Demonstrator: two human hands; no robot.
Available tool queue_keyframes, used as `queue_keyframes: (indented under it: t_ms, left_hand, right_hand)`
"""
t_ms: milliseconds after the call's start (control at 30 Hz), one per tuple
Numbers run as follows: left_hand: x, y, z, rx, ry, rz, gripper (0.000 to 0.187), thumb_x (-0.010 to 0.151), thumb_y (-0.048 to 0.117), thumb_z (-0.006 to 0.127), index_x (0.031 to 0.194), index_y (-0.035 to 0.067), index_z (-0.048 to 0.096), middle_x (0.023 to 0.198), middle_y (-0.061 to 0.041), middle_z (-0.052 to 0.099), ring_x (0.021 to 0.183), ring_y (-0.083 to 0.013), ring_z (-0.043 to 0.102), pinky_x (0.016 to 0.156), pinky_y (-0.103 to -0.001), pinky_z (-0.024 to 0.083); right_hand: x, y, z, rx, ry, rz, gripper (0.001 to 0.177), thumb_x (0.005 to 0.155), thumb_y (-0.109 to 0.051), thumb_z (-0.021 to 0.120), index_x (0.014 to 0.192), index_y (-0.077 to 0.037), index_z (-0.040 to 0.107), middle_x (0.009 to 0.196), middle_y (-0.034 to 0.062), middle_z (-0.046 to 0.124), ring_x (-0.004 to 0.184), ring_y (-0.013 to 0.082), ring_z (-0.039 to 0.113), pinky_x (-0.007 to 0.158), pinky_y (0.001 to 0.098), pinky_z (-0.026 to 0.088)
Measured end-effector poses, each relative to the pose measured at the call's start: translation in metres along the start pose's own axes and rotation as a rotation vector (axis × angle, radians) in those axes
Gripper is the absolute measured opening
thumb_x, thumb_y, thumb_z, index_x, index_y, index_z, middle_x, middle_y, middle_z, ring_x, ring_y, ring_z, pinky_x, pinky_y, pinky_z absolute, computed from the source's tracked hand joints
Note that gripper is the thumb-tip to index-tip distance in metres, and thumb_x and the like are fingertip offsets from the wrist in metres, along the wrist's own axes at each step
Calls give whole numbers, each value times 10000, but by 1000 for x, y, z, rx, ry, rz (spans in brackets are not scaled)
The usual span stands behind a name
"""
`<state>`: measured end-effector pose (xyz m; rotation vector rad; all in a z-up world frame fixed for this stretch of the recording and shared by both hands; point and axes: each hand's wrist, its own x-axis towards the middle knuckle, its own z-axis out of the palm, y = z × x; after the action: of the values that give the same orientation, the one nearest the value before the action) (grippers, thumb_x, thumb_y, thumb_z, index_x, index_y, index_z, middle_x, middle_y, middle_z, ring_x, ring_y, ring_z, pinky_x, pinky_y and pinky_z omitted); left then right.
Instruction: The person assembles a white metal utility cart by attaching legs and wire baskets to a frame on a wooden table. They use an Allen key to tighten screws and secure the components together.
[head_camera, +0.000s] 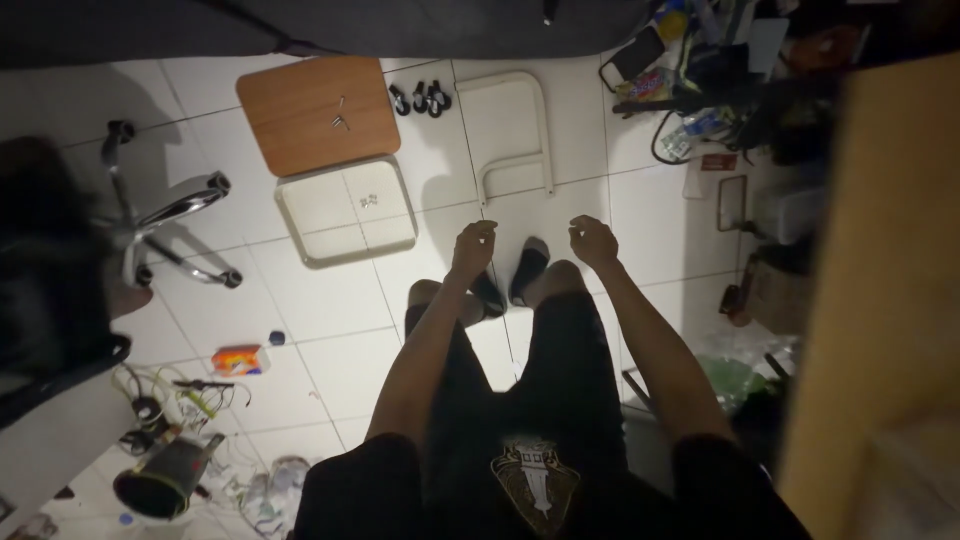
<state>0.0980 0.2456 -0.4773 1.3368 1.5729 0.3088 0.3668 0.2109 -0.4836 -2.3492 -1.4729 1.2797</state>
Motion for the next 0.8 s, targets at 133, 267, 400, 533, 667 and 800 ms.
queue_keyframes:
  t_ms: [133,267,400,533,667,800]
  left_hand:
    - [73,-85,40,124,21,76,193,954,121,649,1121,103,745,1073,-138,744,932,-284,721,878,-405,574]
    - [131,-156,83,149,4,30,215,956,128,644,1159,98,709,1114,-136,734,945,-281,722,889,-410,570]
    - [180,-210,119,274,40,14,450,926,138,660,1362,87,563,1207,-184,611,1054,-335,646,913,-445,556]
    - [211,-247,145,262,86,-68,627,885,120,694,1449,67,426,1329,-226,489,1215,-415,539,957,-501,515]
    - [218,-262,166,285,143,-77,655,833,71,677,1441,67,433,1320,-246,472,1231,-446,499,952,-518,500]
    - [225,-273,180,311,166,-97,603,800,-46,558,1393,60,541,1291,-226,527,1201,-426,523,992,-497,509]
  right_hand:
    - [85,44,75,63,9,50,219,942,-255,668,1130,-162,731,1115,39,752,987,274,717,894,415,558]
    - [159,82,153,124,-4,92,382,920,-269,692,1268,-116,653,1232,110,701,1146,325,657,953,445,529]
    - [225,114,205,52,-27,63,628,902,-312,747,1429,-101,480,1360,201,579,1251,379,573,985,477,487]
    - [267,132,230,57,-88,151,792,841,-350,795,1471,-115,376,1368,211,529,1207,386,580,968,481,490]
    - [288,133,241,21,-109,167,736,803,-365,810,1368,-93,427,1276,180,610,1181,370,621,969,485,507]
    - [294,133,254,-75,-75,159,574,867,-277,740,1309,-45,456,1263,211,626,1097,394,668,923,499,537]
